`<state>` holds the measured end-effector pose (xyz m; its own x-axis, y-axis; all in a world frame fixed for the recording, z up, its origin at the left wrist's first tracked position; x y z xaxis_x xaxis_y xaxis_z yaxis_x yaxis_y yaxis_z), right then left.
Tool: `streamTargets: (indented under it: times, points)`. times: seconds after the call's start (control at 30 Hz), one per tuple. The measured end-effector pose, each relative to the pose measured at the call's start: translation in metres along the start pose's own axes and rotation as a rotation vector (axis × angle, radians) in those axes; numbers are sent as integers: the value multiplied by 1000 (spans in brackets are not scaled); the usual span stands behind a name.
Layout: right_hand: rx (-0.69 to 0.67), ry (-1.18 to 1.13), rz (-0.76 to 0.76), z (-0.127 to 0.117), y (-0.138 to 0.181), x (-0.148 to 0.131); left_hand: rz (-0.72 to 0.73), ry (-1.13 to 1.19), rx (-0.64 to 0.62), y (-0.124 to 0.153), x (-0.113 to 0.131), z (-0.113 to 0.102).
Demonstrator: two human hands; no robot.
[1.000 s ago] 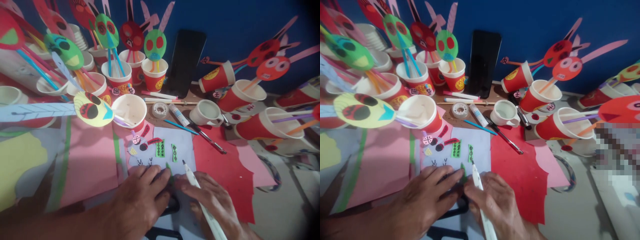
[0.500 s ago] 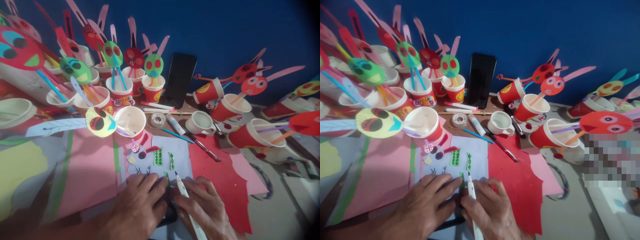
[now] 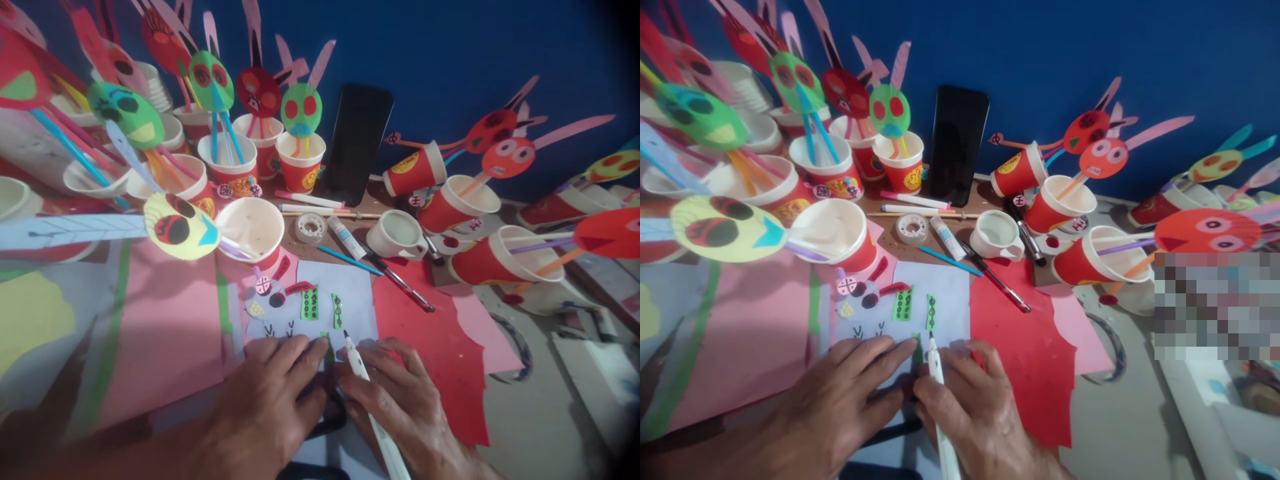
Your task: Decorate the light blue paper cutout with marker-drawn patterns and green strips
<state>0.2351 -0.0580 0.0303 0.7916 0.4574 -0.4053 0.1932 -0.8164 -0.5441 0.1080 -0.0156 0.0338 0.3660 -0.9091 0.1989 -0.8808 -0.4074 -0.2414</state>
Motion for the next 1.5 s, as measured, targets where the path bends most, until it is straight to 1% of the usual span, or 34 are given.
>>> streamTargets:
  times: [0.13,0.27,0.37,0.47,0.53,0.63,0.7,0.77,0.87,0.97,1.07,1.23,1.37,1.43,1.5]
  points:
    - [-30,-27,8,-2,-3,0,-26,1,20,3,-1,5]
    - [-41,-34,29,0,-1,1,-5,11,14,3,-2,12]
    - [-13,-39,34,0,2,4,-16,0,-3,1,-3,9]
    - [-18,-108,22,-3,5,8,-22,5,0,-2,-2,3]
    - [-9,-178,98,-7,8,15,-16,5,2,-2,-1,-1]
    - [59,-277,310,-15,12,28,-25,-15,-24,-1,-2,0]
    - [69,-326,392,-15,15,31,-21,-19,-60,-1,-2,3]
    - [56,-366,442,-12,16,32,-7,-23,-85,-2,-2,5]
    - [76,-382,511,-8,17,34,5,-36,-70,-4,-2,5]
    - [100,-304,529,-6,16,35,23,-51,-39,-4,-2,2]
    - [111,-228,550,-6,15,35,28,-62,-41,-2,-1,1]
    - [92,-167,452,-7,15,31,9,-57,-50,-2,0,-1]
    - [109,-173,252,-5,9,24,8,-46,-58,-3,1,-2]
    - [84,-163,130,-3,6,18,0,-51,-47,-4,0,-1]
    - [61,-123,55,-2,3,13,5,-45,-51,-4,-1,3]
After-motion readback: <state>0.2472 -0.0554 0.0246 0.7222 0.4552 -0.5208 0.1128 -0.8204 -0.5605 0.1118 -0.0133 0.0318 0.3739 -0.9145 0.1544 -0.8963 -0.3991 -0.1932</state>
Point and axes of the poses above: each hand's wrist, its own y-axis away from the middle knuckle, its own z-axis out of the palm, x = y × z, the point moved 6 cm from there along -y, towards the middle knuckle, and after that the axes turned 9 degrees about x, right-handed, at the moved point
